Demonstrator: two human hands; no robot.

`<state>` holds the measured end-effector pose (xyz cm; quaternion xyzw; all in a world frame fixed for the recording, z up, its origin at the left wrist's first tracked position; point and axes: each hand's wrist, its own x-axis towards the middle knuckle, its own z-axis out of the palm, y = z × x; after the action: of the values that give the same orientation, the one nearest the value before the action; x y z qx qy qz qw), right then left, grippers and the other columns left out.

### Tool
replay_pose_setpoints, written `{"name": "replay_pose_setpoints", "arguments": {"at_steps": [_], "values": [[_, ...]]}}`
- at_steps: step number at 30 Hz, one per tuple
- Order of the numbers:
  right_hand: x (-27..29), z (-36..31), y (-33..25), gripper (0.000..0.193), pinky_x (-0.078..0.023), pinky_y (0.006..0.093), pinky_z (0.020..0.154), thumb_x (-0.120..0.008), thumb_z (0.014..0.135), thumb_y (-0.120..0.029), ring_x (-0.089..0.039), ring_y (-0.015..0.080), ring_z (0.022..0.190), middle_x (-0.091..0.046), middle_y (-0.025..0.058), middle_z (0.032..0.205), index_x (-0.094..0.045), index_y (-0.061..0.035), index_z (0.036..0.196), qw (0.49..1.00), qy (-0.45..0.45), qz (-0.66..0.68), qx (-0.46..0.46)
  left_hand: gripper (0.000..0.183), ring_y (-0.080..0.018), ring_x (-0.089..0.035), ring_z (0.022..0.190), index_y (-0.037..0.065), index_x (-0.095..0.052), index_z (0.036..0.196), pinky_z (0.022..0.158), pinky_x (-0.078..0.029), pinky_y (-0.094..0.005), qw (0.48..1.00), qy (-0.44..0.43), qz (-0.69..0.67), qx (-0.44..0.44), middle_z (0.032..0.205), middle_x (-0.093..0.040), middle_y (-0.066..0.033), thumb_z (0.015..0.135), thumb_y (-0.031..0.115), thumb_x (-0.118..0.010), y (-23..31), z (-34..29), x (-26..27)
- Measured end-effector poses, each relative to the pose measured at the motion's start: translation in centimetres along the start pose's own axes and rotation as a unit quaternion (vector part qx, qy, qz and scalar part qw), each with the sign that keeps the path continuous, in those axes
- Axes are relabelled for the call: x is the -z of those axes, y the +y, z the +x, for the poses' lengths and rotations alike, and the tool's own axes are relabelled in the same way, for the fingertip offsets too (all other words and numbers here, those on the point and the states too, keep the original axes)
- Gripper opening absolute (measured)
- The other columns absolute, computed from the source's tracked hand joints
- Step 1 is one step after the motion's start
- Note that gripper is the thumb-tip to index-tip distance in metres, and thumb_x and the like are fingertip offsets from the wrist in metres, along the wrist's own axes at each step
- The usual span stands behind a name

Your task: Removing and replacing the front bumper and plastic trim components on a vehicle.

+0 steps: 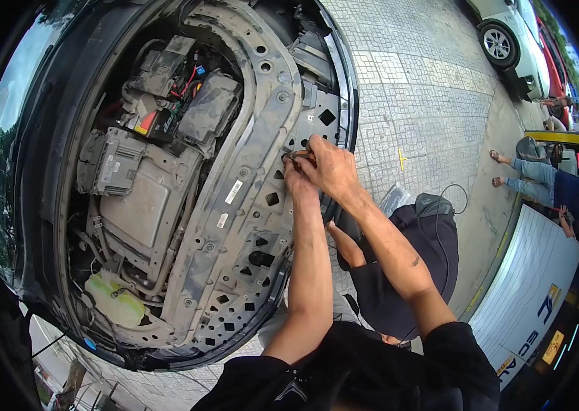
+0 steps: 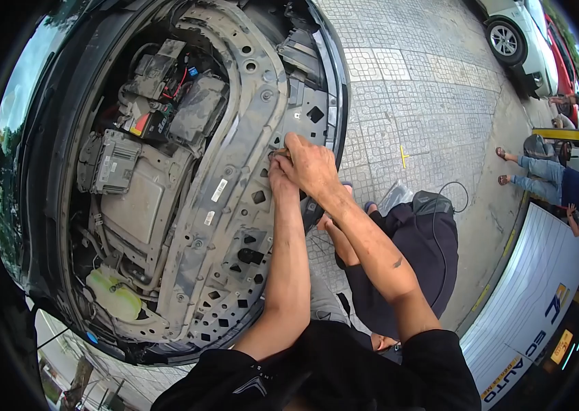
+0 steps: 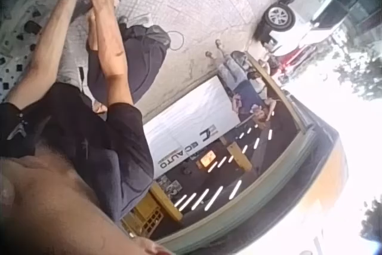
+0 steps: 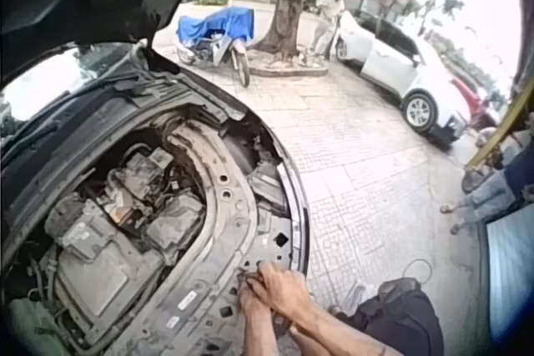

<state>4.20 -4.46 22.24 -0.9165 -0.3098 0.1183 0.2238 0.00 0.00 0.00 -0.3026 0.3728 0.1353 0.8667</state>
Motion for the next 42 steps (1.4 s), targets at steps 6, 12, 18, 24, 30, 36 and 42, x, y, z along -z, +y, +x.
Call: {"name": "replay_pose_setpoints", "arguments": {"at_steps": [6, 12, 18, 24, 30, 36, 42], "values": [[-0.7, 0.3, -0.2, 0.032, -0.051, 0.0439, 0.062, -0.073, 0.084, -0.03, -0.067, 0.0347, 0.072, -0.067, 0.0131, 0.08, -0.052, -0.006, 0.091, 1.0, -0.012, -0.006, 0.016, 0.042, -0.0251, -0.063, 0.095, 0.008, -0.059, 0.099, 0.087, -0.053, -0.0429, 0.992, -0.002, 0.08, -0.093, 0.1, -0.065, -0.0094, 0.103, 0.047, -0.044, -1.1, -2.1, -2.7], [-0.7, 0.2, -1.7, 0.034, -0.052, 0.0453, 0.062, -0.073, 0.084, -0.031, -0.067, 0.0361, 0.072, -0.067, 0.0138, 0.082, -0.051, -0.0059, 0.092, 0.999, -0.013, -0.017, 0.027, 0.038, -0.0266, -0.063, 0.091, 0.008, -0.061, 0.103, 0.084, -0.053, -0.0459, 0.986, 0.111, 0.035, -0.123, 0.098, -0.065, -0.0095, 0.098, 0.044, -0.049, 1.1, -1.3, -3.4], [0.1, 0.0, -0.2, 0.03, -0.052, 0.046, 0.064, -0.071, 0.083, -0.024, -0.067, 0.036, 0.077, -0.067, 0.0135, 0.084, -0.049, -0.005, 0.092, 0.999, -0.02, -0.016, 0.034, 0.039, -0.0271, -0.065, 0.096, 0.007, -0.063, 0.107, 0.088, -0.054, -0.0491, 0.987, 0.121, -0.043, -0.092, 0.106, -0.068, -0.0092, 0.101, 0.04, -0.043, -1.0, -3.1, -4.7], [0.9, 0.0, 0.3, 0.03, -0.052, 0.0442, 0.061, -0.072, 0.081, -0.023, -0.067, 0.0335, 0.073, -0.064, 0.0103, 0.078, -0.049, -0.0051, 0.085, 0.997, -0.035, -0.048, 0.043, 0.032, -0.0224, -0.064, 0.095, 0.006, -0.064, 0.105, 0.09, -0.052, -0.0394, 0.993, 0.07, 0.004, -0.092, 0.101, -0.068, -0.0084, 0.1, 0.033, -0.049, -2.6, -4.5, -3.3], [1.0, 0.0, 0.2, 0.025, -0.052, 0.0439, 0.06, -0.069, 0.083, -0.02, -0.067, 0.0345, 0.072, -0.065, 0.0122, 0.083, -0.05, -0.0055, 0.09, 0.997, -0.041, -0.028, 0.051, 0.028, -0.0195, -0.064, 0.091, 0.007, -0.065, 0.099, 0.088, -0.052, -0.0368, 0.993, -0.049, 0.033, -0.105, 0.095, -0.068, -0.0059, 0.101, 0.032, -0.051, -2.7, -4.3, -2.1], [0.2, 0.3, -1.1, 0.024, -0.052, 0.0438, 0.059, -0.068, 0.084, -0.021, -0.066, 0.0347, 0.07, -0.065, 0.0121, 0.082, -0.05, -0.0058, 0.09, 0.994, -0.031, -0.035, 0.095, 0.03, -0.0179, -0.064, 0.09, 0.008, -0.065, 0.098, 0.087, -0.053, -0.0371, 0.991, -0.084, -0.004, -0.105, 0.092, -0.067, -0.0038, 0.101, 0.034, -0.051, -0.3, -2.3, -1.2], [0.7, 1.4, -0.6, 0.03, -0.051, 0.0443, 0.058, -0.071, 0.083, -0.023, -0.066, 0.035, 0.071, -0.065, 0.0119, 0.081, -0.048, -0.0061, 0.092, 0.992, -0.052, -0.059, 0.102, 0.033, -0.0227, -0.065, 0.101, 0.007, -0.067, 0.1, 0.094, -0.052, -0.0424, 0.998, -0.042, -0.016, -0.051, 0.101, -0.069, -0.0065, 0.101, 0.036, -0.05, -1.7, -3.5, -2.9]]}}
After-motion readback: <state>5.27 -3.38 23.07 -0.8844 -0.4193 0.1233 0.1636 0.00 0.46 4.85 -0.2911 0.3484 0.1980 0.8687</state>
